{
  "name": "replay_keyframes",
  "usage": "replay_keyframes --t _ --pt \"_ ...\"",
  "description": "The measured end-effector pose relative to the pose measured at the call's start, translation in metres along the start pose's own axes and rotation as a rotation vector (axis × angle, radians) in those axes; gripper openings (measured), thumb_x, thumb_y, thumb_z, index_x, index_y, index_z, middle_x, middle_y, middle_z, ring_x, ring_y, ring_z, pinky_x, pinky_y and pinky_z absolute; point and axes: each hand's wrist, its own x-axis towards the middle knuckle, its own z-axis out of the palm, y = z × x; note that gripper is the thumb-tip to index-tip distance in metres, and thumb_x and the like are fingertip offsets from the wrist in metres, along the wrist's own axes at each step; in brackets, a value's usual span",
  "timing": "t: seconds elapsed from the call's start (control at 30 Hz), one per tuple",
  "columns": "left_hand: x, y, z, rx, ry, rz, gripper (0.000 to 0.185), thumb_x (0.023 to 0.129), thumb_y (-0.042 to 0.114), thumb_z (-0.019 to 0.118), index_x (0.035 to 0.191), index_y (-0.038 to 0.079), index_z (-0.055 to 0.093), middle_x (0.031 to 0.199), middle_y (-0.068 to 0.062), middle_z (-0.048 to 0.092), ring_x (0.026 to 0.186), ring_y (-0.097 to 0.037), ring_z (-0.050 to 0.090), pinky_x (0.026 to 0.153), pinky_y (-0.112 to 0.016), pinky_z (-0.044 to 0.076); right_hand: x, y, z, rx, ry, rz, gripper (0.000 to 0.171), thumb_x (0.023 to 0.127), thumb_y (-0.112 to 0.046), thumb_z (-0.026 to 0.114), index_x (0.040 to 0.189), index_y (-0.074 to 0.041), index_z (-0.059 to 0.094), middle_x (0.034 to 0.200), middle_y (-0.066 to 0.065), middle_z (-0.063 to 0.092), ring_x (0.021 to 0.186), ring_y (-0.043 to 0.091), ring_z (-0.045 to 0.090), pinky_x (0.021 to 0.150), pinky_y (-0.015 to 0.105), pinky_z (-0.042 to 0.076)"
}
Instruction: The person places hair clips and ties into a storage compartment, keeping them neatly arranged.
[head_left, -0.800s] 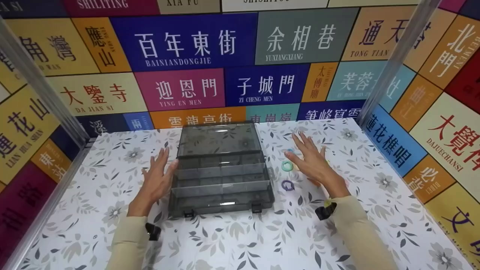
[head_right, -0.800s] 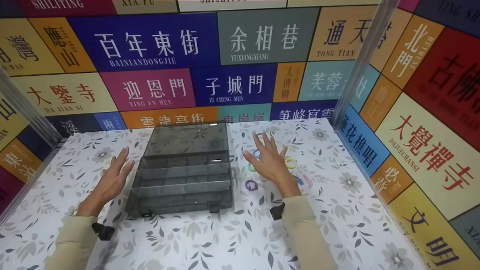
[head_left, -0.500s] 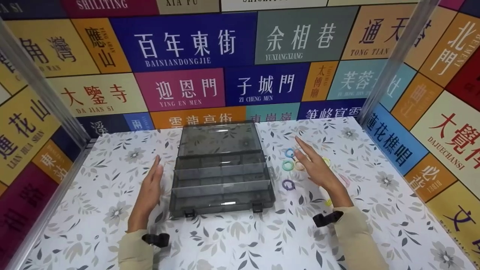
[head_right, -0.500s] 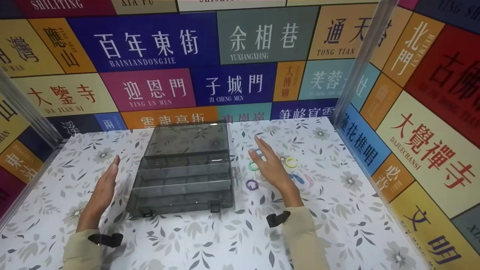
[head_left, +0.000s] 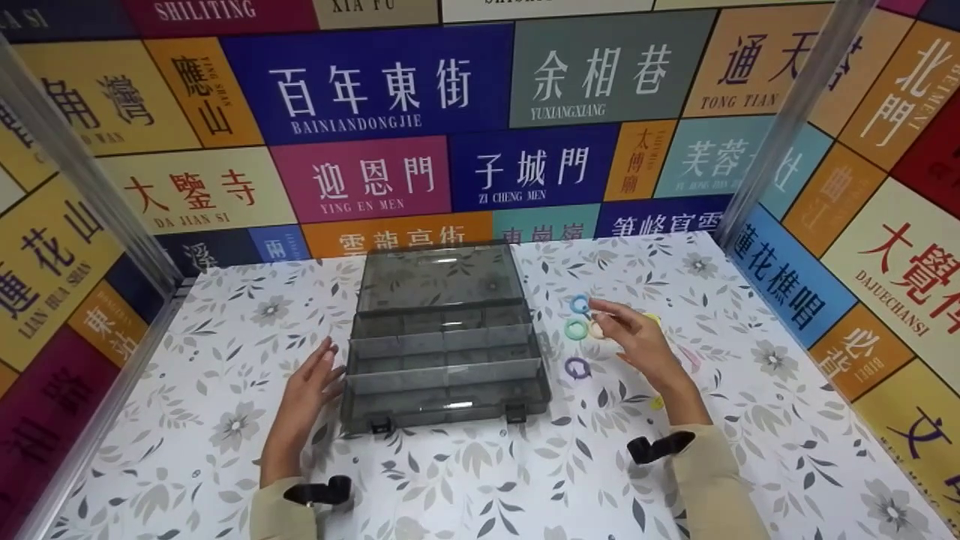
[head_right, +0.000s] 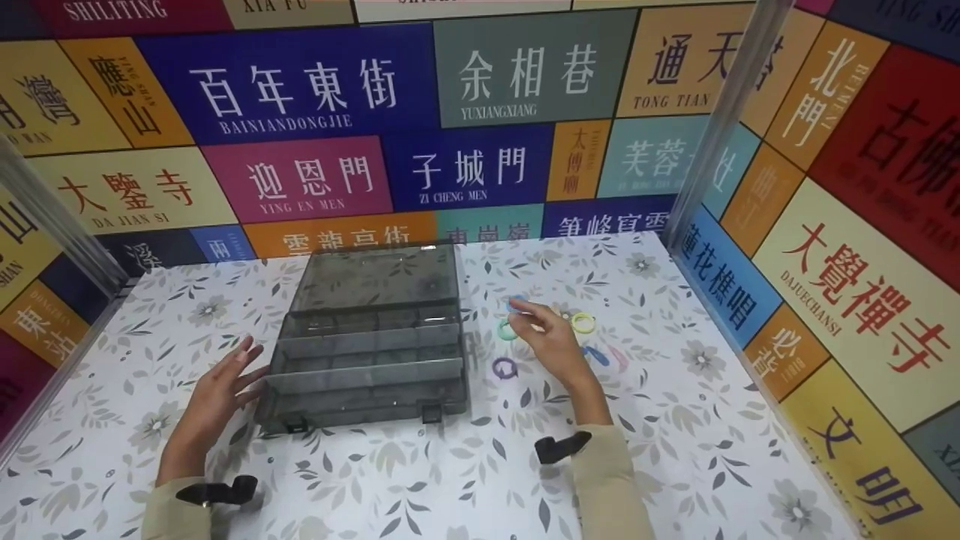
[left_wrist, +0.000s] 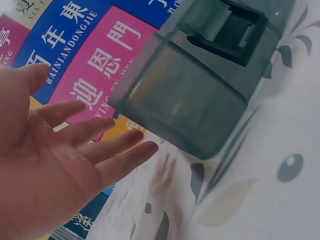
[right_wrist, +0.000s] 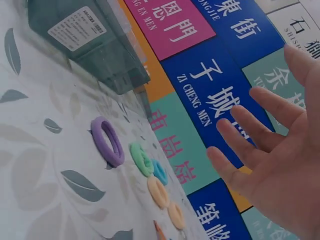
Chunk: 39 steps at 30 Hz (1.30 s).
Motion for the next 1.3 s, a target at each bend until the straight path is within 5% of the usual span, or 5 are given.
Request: replay_keyframes --t 0.3,0.43,0.67,0.93,1.3 --pt "0.003 -0.008 0.005 0.016 0.008 -0.049 0.055 0.107 0.037 0.047 0.155 0.013 0.039 0.16 -0.017 0.037 0.145 -0.037 0.04 0.117 -0.05 0.038 0.002 0.022 0.001 -0.077 -0.1 0.064 0.056 0.097 -0.024 0.068 0.147 -0.007 0.05 0.146 0.021 0.051 0.118 0.018 0.059 0.088 0.021 0.053" --pt "0.003 -0.011 0.005 0.043 0.032 -0.067 0.048 0.107 0.029 0.049 0.152 0.016 0.045 0.125 -0.017 0.062 0.116 -0.026 0.06 0.103 -0.037 0.05 0.001 0.031 0.002 -0.109 -0.137 0.106 0.061 0.093 -0.023 0.072 0.147 -0.004 0.05 0.147 0.023 0.05 0.12 0.029 0.057 0.088 0.023 0.053" --pt "0.001 -0.015 -0.003 0.067 -0.067 -0.062 0.05 0.107 0.023 0.047 0.155 0.013 0.039 0.163 -0.014 0.032 0.148 -0.036 0.034 0.114 -0.054 0.04 0.0 0.041 0.002 -0.177 -0.18 0.178 0.065 0.09 -0.023 0.077 0.145 -0.003 0.051 0.138 0.025 0.057 0.123 0.037 0.058 0.092 0.029 0.053" --pt "-0.001 -0.021 -0.01 0.16 -0.093 -0.044 0.052 0.106 0.024 0.051 0.156 0.018 0.039 0.16 -0.015 0.038 0.144 -0.037 0.041 0.105 -0.049 0.05 0.001 0.045 0.005 -0.25 -0.195 0.231 0.064 0.085 -0.027 0.081 0.14 -0.007 0.057 0.14 0.018 0.058 0.126 0.036 0.055 0.103 0.045 0.048" --pt "0.001 -0.02 -0.007 0.224 -0.05 -0.06 0.051 0.105 0.026 0.053 0.154 0.023 0.042 0.156 -0.015 0.044 0.14 -0.035 0.048 0.099 -0.043 0.054 0.003 0.043 0.013 -0.353 -0.153 0.224 0.055 0.079 -0.015 0.085 0.13 -0.008 0.067 0.126 0.014 0.063 0.113 0.029 0.057 0.092 0.032 0.046"
